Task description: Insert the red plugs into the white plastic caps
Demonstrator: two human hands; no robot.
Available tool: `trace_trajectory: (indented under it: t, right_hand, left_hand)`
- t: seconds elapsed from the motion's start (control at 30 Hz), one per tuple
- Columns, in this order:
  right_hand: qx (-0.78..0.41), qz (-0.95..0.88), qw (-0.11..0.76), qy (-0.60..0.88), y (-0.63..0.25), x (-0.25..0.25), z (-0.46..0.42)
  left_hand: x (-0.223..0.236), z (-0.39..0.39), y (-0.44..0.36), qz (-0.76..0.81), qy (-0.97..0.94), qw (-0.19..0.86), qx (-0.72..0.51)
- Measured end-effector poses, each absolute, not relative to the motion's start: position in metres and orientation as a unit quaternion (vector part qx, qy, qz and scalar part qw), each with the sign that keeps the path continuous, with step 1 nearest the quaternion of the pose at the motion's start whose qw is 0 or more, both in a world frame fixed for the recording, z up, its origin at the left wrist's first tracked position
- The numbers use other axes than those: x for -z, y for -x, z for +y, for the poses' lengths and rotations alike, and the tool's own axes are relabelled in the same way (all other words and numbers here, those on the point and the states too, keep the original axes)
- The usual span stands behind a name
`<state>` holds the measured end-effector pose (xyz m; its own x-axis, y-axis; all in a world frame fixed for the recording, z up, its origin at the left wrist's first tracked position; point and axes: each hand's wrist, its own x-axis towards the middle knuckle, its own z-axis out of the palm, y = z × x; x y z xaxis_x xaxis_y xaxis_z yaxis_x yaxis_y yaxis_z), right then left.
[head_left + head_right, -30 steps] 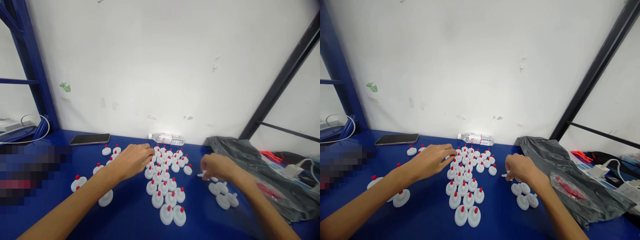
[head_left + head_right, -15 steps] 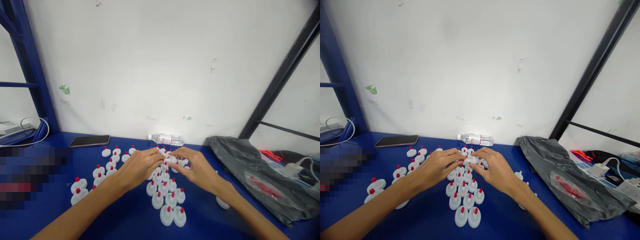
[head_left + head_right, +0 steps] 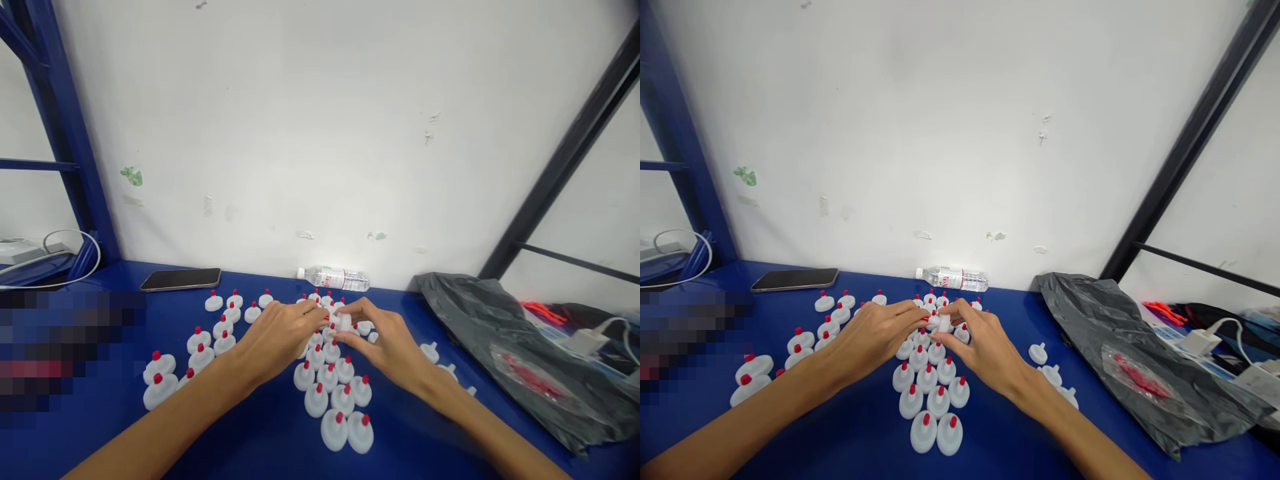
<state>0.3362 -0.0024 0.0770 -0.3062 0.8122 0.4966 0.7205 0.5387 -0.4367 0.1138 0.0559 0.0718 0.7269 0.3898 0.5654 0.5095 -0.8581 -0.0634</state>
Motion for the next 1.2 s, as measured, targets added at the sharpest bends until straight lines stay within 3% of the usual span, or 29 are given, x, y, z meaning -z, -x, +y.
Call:
trace_trajectory:
  t: [0.4, 0.87, 1.07, 1.2]
  right_hand:
    - [0.092, -0.835, 0.415, 0.349, -0.337, -0.067, -0.004]
    - [0.274, -0.846, 0.362, 0.281, -0.332, -0.075, -0.015]
    - [0.278, -0.843, 0.338, 0.313, -0.329, -0.080, -0.012]
    - [0.204, -0.829, 0.343, 0.392, -0.332, -0.082, -0.004]
  left_hand:
    - [-0.067, 0.051, -0.117, -0.170, 0.901, 0.045, 0.397]
    - [-0.077, 0.040, -0.117, -0.166, 0.893, 0.002, 0.419]
    - [-0.089, 0.044, -0.116, -0.189, 0.910, -0.038, 0.368]
    - [-0.100, 0.056, -0.106, -0.252, 0.915, -0.019, 0.315]
